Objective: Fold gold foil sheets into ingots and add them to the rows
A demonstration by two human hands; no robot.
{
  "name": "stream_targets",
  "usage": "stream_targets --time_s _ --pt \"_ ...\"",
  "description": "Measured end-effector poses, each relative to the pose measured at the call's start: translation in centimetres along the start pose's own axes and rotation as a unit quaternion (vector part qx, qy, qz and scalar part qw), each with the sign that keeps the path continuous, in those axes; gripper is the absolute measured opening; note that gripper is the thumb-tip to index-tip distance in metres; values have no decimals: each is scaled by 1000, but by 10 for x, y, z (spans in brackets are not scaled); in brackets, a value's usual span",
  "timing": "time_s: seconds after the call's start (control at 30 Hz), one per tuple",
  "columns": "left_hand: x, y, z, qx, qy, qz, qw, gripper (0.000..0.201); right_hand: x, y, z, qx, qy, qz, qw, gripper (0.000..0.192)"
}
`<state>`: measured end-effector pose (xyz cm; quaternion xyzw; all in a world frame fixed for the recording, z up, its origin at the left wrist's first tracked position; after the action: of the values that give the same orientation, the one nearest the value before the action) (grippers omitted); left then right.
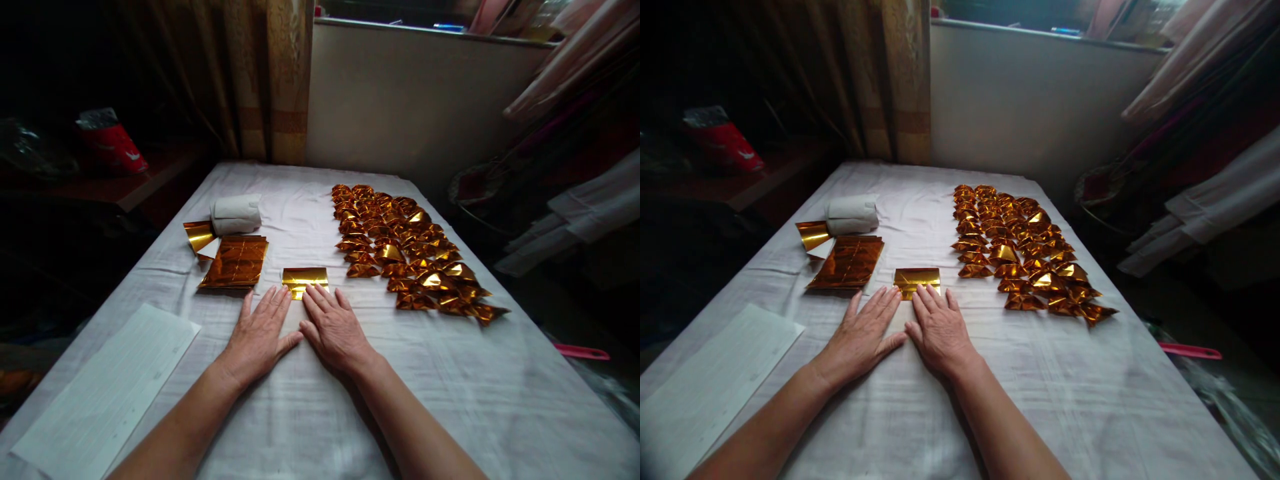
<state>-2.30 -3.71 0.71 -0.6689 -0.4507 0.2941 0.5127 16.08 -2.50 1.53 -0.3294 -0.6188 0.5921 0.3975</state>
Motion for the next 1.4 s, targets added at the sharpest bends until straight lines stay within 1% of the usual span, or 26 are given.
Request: stream_targets --time_s 0.1,0.17,0.37,0.53,0.6,0.7,0.87,0.97,1.07,1.17,1.23,1.4 --pt "-1 -4 2 -1 1 18 1000 71 -5 -2 -7 -25 49 10 998 51" --pt "-1 -6 2 -2 -2 26 1000 72 -8 -2 -10 -40 66 12 997 53" --pt "-3 -7 2 -4 -9 26 1000 75 -10 1 -8 -50 81 30 995 58" --pt "-3 -3 2 -3 -4 -1 1000 74 -11 6 -8 -46 83 10 995 57" --pt "-1 -5 1 -3 -3 -12 1000 68 -11 6 -8 -40 84 1 996 56" --pt "5 -12 -2 -7 -2 -33 999 53 -9 6 -11 -23 84 -20 996 53" --pt "20 -26 -3 -24 15 -67 997 29 -5 6 -21 14 99 -94 991 43" --pt "29 -29 -6 -19 26 -79 996 22 -4 7 -24 16 96 -115 989 39" --pt "36 -24 -14 -24 49 -80 995 25 -4 7 -23 10 95 -115 989 36" --pt "38 -13 -25 -18 89 -57 994 31 -4 5 -22 6 98 -108 989 34" --pt "35 -4 -29 -3 100 -55 993 35 -4 4 -22 5 99 -100 990 33" --pt "22 13 -23 -6 98 -63 993 53 -4 1 -23 9 99 -99 990 33"
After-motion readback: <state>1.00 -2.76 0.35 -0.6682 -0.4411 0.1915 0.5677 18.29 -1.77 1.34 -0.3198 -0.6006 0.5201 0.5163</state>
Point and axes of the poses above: each hand's wrist, its own x-axis towards the middle knuckle, its own y-axis out of the palm, z = x × y, the point moved 1 cm from there along x, towards the middle knuckle, and after that the axes turned 15 degrees about -x, right-handed, at the moved point
